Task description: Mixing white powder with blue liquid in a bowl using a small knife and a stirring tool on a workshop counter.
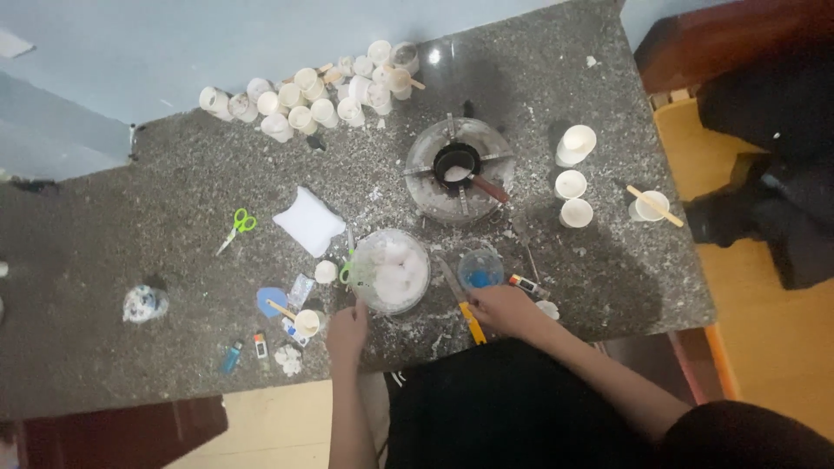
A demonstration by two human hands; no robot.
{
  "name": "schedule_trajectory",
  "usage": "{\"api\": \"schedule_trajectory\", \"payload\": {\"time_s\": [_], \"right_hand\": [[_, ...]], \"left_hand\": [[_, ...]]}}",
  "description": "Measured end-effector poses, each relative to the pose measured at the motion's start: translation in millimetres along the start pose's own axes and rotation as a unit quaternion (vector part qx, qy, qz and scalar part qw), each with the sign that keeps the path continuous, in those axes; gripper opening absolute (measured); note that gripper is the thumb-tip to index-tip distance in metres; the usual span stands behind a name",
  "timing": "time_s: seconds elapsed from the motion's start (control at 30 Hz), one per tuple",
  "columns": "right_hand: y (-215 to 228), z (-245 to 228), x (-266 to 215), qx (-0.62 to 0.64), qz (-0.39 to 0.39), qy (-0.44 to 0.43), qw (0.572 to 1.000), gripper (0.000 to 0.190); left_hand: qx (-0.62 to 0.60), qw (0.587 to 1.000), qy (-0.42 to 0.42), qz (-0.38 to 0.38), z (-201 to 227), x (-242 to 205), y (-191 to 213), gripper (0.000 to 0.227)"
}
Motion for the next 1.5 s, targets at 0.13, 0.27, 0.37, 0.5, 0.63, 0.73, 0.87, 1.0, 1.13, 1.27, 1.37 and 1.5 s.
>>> {"api": "schedule_trajectory", "payload": {"time_s": [0.13,0.27,0.37,0.5,0.63,0.73,0.87,1.0,1.13,1.27,1.37,1.5], "right_hand": [[24,-16,-38,-0.014,0.009,-0.003,1.000,0.037],[14,14,-41,-0.002,-0.026,-0.071,0.997,0.032],[15,27,-49,-0.004,-0.047,-0.109,0.993,0.035],[26,41,-60,0.017,-0.043,-0.153,0.987,0.038],[54,26,-78,0.049,-0.008,-0.167,0.985,0.038],[67,36,-81,0.097,0.029,-0.212,0.972,0.040],[87,46,-97,0.114,0.079,-0.273,0.952,0.038],[107,52,-108,0.118,0.122,-0.299,0.939,0.038],[89,82,-98,0.159,0.145,-0.336,0.917,0.036],[55,124,-51,0.145,0.146,-0.344,0.916,0.038],[48,119,-25,0.146,0.141,-0.352,0.914,0.039],[38,128,17,0.105,0.122,-0.369,0.915,0.035]], "left_hand": [[-0.027,0.999,0.036,0.004,11,-30,14,0.050],[-0.035,0.999,0.026,-0.006,7,-45,14,0.051],[-0.042,0.999,0.020,0.010,-1,-57,15,0.047],[-0.068,0.997,0.005,0.028,-24,-49,9,0.040],[-0.048,0.999,0.004,0.023,-11,-66,33,0.044],[-0.041,0.999,-0.011,0.024,-10,-63,45,0.045],[-0.032,0.999,-0.019,0.024,-12,-59,52,0.046],[-0.025,1.000,-0.012,-0.006,-18,-53,54,0.045],[-0.020,1.000,-0.013,-0.007,-10,-60,71,0.043],[-0.036,0.998,-0.050,-0.006,-12,-49,70,0.041],[-0.043,0.997,-0.057,-0.012,-20,-39,61,0.041],[-0.087,0.994,-0.065,-0.022,-32,-33,47,0.042]]}}
Point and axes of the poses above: each hand's wrist, its own x-axis towards the middle knuckle, its own y-axis out of the back of the hand, z = x × y, the point moved 6 cm from there along x, towards the middle knuckle, and after that the axes turned 14 degrees about -y, right-handed, at the moved point
